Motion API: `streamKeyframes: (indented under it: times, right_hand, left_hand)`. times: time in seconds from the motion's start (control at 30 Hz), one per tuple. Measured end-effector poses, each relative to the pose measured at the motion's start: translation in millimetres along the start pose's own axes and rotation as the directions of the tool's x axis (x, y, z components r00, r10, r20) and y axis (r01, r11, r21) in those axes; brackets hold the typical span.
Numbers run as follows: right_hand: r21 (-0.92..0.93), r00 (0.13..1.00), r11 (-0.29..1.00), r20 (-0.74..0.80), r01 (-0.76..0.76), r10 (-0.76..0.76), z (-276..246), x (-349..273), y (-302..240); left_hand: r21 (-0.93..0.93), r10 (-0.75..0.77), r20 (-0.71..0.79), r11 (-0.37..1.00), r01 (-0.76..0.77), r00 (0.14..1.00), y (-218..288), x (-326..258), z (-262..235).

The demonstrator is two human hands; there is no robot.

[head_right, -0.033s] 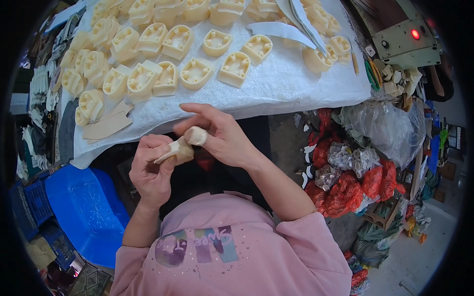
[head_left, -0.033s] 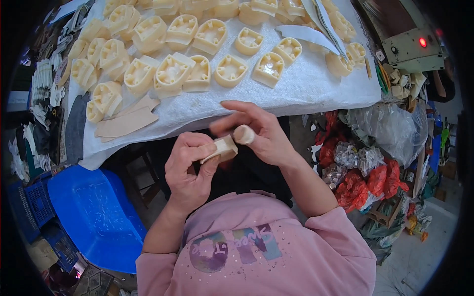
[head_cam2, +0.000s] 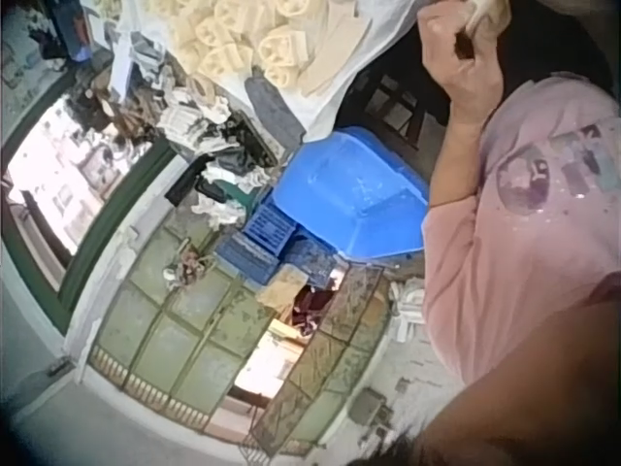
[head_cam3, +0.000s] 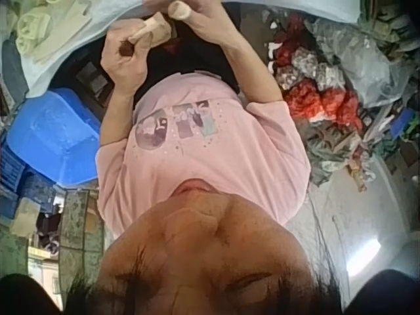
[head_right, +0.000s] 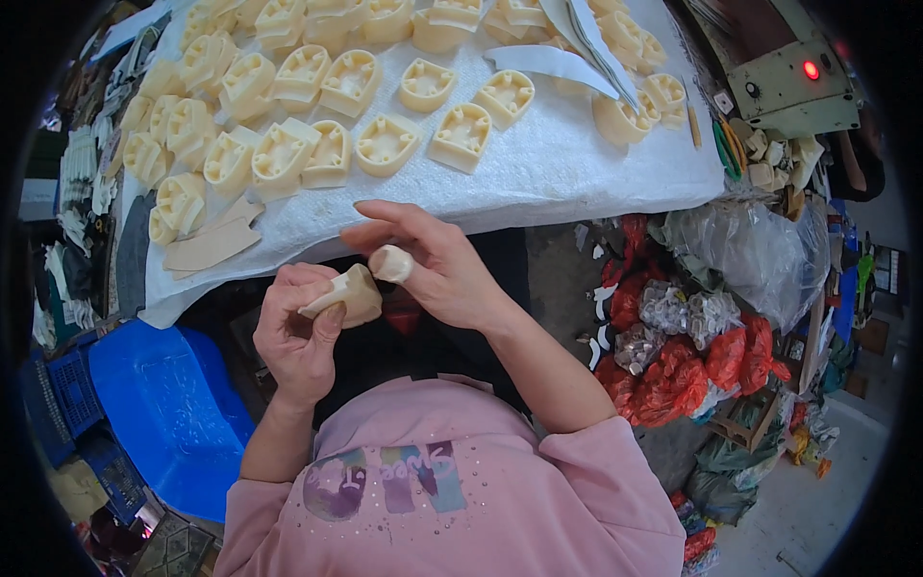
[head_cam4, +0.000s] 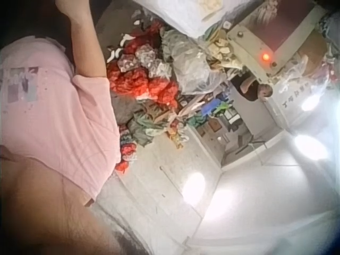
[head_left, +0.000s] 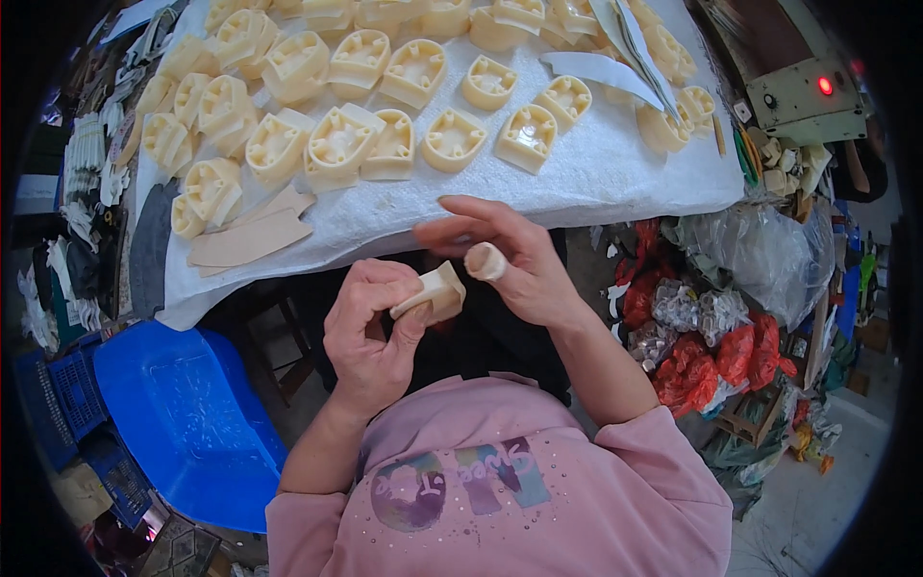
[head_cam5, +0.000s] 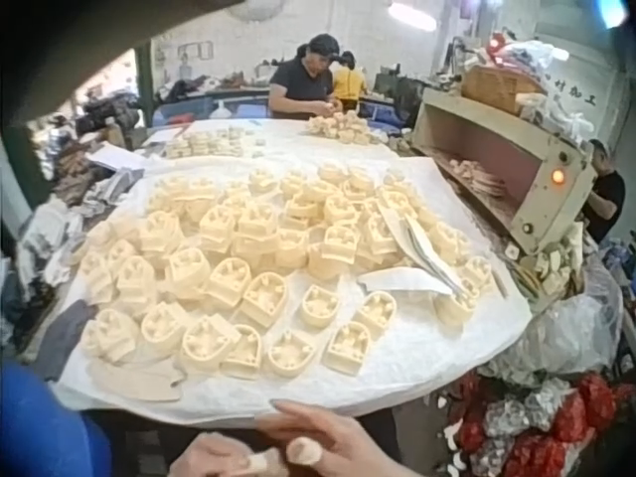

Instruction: Trimming and adjusting plastic shoe sole components using scissors.

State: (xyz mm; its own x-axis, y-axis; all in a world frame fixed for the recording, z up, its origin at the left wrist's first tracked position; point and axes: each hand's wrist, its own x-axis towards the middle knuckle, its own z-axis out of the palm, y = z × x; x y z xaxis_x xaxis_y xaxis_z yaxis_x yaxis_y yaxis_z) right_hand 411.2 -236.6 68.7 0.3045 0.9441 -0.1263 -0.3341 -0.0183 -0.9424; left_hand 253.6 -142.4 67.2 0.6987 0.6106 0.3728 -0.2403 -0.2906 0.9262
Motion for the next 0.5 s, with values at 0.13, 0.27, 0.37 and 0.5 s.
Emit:
streamKeyframes:
  times: [0.13, 0.27, 0.37, 0.5]
  right_hand:
    - [-0.471, 0.896, 0.766, 0.155, 0.438, -0.417, -6.7, 3.9, -4.3]
    - [-0.465, 0.92, 0.805, 0.059, 0.369, -0.388, 8.5, 0.1, -5.1]
    - [-0.648, 0.869, 0.654, 0.024, 0.39, -0.495, 13.5, 1.4, -5.5]
    - [-0.178, 0.97, 0.954, -0.004, 0.24, -0.245, 8.3, 3.6, -2.7]
  left_hand:
    - [-0.252, -0.231, -0.106, 0.947, 0.199, 0.967, 4.0, 3.6, 7.5]
    - [-0.374, -0.344, -0.052, 0.877, 0.301, 0.937, 5.1, 3.8, 11.6]
    - [-0.419, -0.357, -0.016, 0.851, 0.318, 0.934, 1.2, 2.9, 12.8]
    - [-0.395, -0.399, 0.024, 0.838, 0.375, 0.917, 4.5, 6.4, 10.5]
